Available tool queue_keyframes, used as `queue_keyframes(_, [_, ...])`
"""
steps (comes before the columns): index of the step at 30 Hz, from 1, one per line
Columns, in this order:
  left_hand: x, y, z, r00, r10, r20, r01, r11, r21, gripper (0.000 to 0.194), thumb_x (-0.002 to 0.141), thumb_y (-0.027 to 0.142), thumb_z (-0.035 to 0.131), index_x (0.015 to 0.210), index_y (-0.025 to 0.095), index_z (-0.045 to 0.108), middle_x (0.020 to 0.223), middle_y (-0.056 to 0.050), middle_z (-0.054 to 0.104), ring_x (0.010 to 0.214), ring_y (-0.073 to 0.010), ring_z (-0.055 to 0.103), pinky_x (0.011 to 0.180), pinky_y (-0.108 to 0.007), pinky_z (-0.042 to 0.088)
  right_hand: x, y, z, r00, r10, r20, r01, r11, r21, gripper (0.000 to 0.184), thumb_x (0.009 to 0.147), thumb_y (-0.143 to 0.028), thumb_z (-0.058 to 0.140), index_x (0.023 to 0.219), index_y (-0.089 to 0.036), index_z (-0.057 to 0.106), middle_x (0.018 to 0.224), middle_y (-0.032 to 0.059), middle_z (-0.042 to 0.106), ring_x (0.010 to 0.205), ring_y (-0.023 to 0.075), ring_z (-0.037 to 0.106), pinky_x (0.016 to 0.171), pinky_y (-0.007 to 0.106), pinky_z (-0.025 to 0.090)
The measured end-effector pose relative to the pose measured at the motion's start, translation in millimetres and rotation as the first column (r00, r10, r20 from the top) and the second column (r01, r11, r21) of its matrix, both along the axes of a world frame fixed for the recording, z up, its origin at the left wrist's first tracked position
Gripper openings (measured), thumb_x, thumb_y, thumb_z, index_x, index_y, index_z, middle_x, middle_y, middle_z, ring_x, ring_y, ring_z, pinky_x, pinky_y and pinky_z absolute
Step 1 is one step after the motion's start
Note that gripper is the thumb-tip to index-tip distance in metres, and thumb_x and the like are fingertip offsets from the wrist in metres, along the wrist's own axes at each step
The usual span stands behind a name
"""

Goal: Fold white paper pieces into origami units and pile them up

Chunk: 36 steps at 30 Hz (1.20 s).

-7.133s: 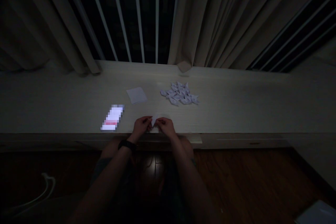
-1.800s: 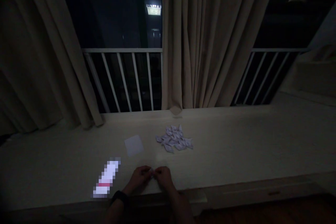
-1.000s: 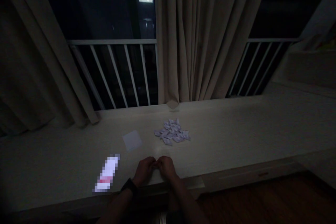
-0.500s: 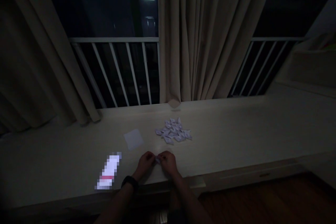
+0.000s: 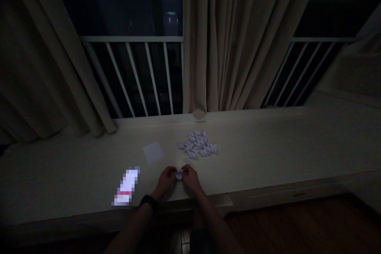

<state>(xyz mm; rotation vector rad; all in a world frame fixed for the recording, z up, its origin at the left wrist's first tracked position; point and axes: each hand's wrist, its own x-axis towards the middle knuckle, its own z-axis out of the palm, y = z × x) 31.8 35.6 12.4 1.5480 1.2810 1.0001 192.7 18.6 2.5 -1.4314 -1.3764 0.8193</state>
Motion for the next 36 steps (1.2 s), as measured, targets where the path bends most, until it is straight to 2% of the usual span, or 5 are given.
queue_keyframes(10, [-4, 7, -7.5, 0.993, 0.015, 0.114, 0.005, 0.984, -0.178, 0.024, 0.071, 0.023, 0.055, 0.087, 0.010, 0.069, 0.087, -0.011, 0.070, 0.078, -0.0183, 0.065, 0.070, -0.028, 0.051, -1, 0, -12.0, 0.791, -0.086, -0.606, -0.072, 0.970, -0.232, 0.029, 0.055, -0.024, 0.066, 0.081, -0.014, 0.070, 0.083, 0.0075, 0.069, 0.075, 0.0216, 0.065, 0.067, 0.032, 0.054])
queue_keyframes(17, [-1, 5, -10.6, 0.992, -0.108, 0.064, 0.120, 0.966, -0.228, 0.028, 0.072, 0.028, 0.057, 0.089, 0.010, 0.070, 0.084, -0.010, 0.070, 0.070, -0.0170, 0.065, 0.066, -0.027, 0.050, 1, -2, -17.7, 0.825, -0.030, -0.564, -0.151, 0.950, -0.273, 0.024, 0.057, -0.028, 0.069, 0.076, -0.013, 0.069, 0.073, 0.0054, 0.068, 0.062, 0.0183, 0.065, 0.060, 0.031, 0.054])
queue_keyframes(26, [-5, -6, -10.2, 0.935, -0.055, 0.351, 0.168, 0.938, -0.302, 0.031, 0.069, 0.030, 0.065, 0.092, 0.010, 0.066, 0.090, -0.011, 0.068, 0.074, -0.0158, 0.064, 0.067, -0.026, 0.049, 0, -7, -15.5, 0.688, -0.131, -0.714, -0.134, 0.944, -0.302, 0.033, 0.053, -0.022, 0.074, 0.084, -0.013, 0.066, 0.075, 0.0061, 0.068, 0.068, 0.0205, 0.067, 0.065, 0.033, 0.056])
queue_keyframes(31, [-8, -7, -3.5, 0.952, -0.248, 0.181, 0.293, 0.911, -0.292, 0.037, 0.061, 0.029, 0.071, 0.092, 0.009, 0.066, 0.080, -0.007, 0.067, 0.063, -0.0131, 0.059, 0.057, -0.023, 0.043, -4, -1, -19.7, 0.786, -0.074, -0.614, -0.095, 0.966, -0.238, 0.038, 0.057, -0.039, 0.073, 0.085, -0.014, 0.067, 0.074, 0.0061, 0.067, 0.065, 0.0205, 0.064, 0.057, 0.032, 0.053])
queue_keyframes(36, [-8, -6, 3.0, 0.980, -0.200, -0.026, 0.190, 0.960, -0.207, 0.035, 0.076, 0.039, 0.057, 0.090, 0.010, 0.071, 0.077, -0.007, 0.070, 0.066, -0.0160, 0.061, 0.060, -0.025, 0.044, -6, 2, -24.2, 0.846, -0.035, -0.531, -0.061, 0.985, -0.162, 0.049, 0.059, -0.050, 0.072, 0.092, -0.014, 0.066, 0.069, 0.0037, 0.066, 0.056, 0.0164, 0.060, 0.053, 0.028, 0.049])
